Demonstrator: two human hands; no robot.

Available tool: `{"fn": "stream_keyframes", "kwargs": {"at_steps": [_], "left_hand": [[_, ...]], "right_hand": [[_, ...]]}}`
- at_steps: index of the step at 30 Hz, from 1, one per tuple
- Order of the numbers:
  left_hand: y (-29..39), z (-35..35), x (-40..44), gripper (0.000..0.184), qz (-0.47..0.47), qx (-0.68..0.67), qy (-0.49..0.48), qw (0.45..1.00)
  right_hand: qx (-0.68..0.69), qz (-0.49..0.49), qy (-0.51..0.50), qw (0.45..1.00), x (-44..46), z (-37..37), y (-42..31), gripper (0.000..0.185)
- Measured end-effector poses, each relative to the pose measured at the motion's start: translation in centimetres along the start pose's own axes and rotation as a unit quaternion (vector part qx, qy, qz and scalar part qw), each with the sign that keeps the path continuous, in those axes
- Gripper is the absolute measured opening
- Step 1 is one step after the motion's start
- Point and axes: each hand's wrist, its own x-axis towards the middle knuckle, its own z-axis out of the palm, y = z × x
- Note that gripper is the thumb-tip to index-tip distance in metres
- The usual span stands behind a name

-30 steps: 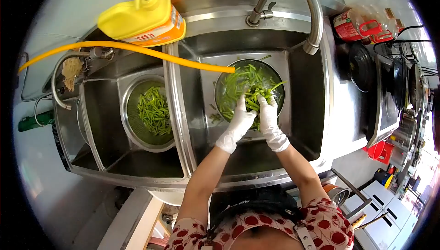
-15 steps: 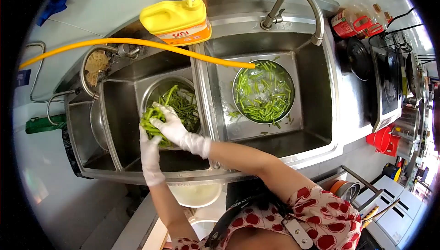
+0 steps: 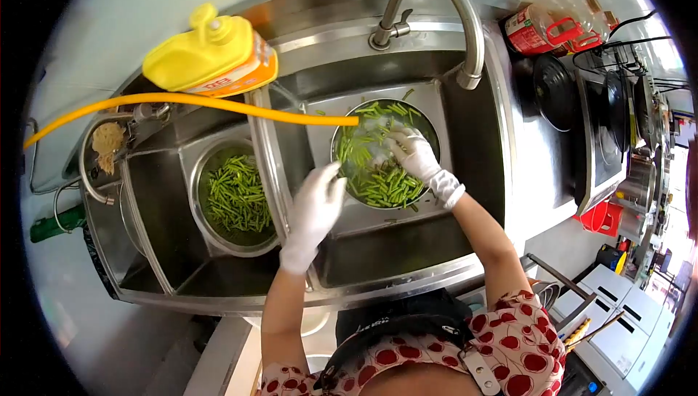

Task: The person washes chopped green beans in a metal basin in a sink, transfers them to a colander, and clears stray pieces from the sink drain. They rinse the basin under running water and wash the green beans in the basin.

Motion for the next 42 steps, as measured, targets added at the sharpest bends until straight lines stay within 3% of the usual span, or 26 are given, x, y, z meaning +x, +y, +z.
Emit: {"fn": "stream_keyframes", "kwargs": {"at_steps": [1,2,4,6,7,8,10,13,14,16,17,20,21,23,24,28,29,31,33,36,38,40,41,42], "left_hand": [[-1.8,3.3,1.9,0.039,0.035,0.065,0.001,0.997],[-3.5,6.0,3.8,0.045,0.068,0.13,0.002,0.989],[-5.5,9.2,7.4,0.058,-0.042,0.267,-0.053,0.961],[-8.3,11.2,9.8,0.064,-0.101,0.238,-0.111,0.96],[-10.3,12.2,10.3,0.066,-0.084,0.216,-0.091,0.969],[-12.2,13.2,10.7,0.067,-0.069,0.194,-0.071,0.976],[-11.6,13.8,11.3,0.067,-0.073,0.212,-0.083,0.971],[-10.6,14.0,12.2,0.067,-0.088,0.185,-0.106,0.973],[-10.4,14.0,12.6,0.066,-0.102,0.196,-0.127,0.967],[-10.3,14.4,13.0,0.064,-0.127,0.217,-0.169,0.953],[-10.4,14.6,12.8,0.063,-0.124,0.217,-0.187,0.95],[-11.3,15.1,11.8,0.06,-0.116,0.221,-0.241,0.938],[-10.7,14.9,11.6,0.06,-0.115,0.218,-0.268,0.931],[-11.0,15.2,10.4,0.058,-0.102,0.224,-0.293,0.924],[-11.2,15.5,9.8,0.057,-0.095,0.226,-0.306,0.92],[-7.9,14.6,7.8,0.089,-0.129,0.203,-0.382,0.893],[-8.1,15.1,7.1,0.109,-0.122,0.225,-0.376,0.891],[-7.1,15.7,5.5,0.114,-0.119,0.26,-0.351,0.891],[-6.2,16.5,4.6,0.12,-0.13,0.293,-0.334,0.886],[-7.0,19.0,2.8,0.12,-0.118,0.302,-0.232,0.917],[-7.1,20.1,2.6,0.116,-0.16,0.223,-0.2,0.941],[-7.4,21.2,2.5,0.112,-0.216,0.103,-0.165,0.957],[-8.2,22.3,2.1,0.102,-0.184,0.04,-0.094,0.978],[-8.5,22.7,2.2,0.099,-0.194,0.001,-0.102,0.976]], "right_hand": [[-0.007,-0.006,-0.071,0.997,1.3,0.1,0.7,0.035],[-0.047,-0.076,-0.067,0.994,2.8,-0.2,-0.3,0.035],[-0.116,-0.168,-0.15,0.967,5.1,2.6,1.1,0.039],[-0.193,-0.242,-0.181,0.934,7.2,3.7,0.6,0.04],[-0.193,-0.247,-0.185,0.931,7.9,5.5,1.6,0.04],[-0.212,-0.263,-0.149,0.93,8.2,8.2,3.6,0.039],[-0.221,-0.246,-0.167,0.929,9.6,7.3,3.6,0.04],[-0.362,-0.279,0.065,0.887,10.3,11.3,8.4,0.041],[-0.486,-0.312,0.091,0.811,10.1,11.2,9.5,0.041],[-0.697,-0.362,0.184,0.591,10.2,7.9,9.0,0.04],[-0.681,-0.349,0.111,0.633,9.5,8.5,9.6,0.04],[-0.713,-0.263,-0.005,0.65,8.2,6.6,8.2,0.044],[-0.695,-0.224,-0.082,0.679,7.7,5.7,7.4,0.045],[-0.53,-0.126,-0.371,0.752,7.1,3.6,6.6,0.048],[-0.519,-0.114,-0.38,0.757,6.3,2.9,6.7,0.048],[-0.453,-0.07,-0.33,0.825,2.8,2.9,9.9,0.042],[-0.434,-0.053,-0.333,0.836,1.9,3.0,10.4,0.041],[-0.365,0.026,-0.355,0.86,0.4,2.4,9.6,0.04],[-0.269,0.117,-0.317,0.902,-1.6,2.5,8.4,0.046],[-0.079,0.277,-0.267,0.92,-4.2,5.0,8.7,0.056],[0.045,0.331,-0.231,0.914,-5.9,8.9,11.0,0.058],[0.195,0.394,-0.164,0.883,-6.4,9.1,9.3,0.055],[0.269,0.421,-0.128,0.857,-6.5,8.8,8.4,0.054],[0.323,0.436,-0.127,0.831,-6.2,8.5,8.1,0.053]]}}
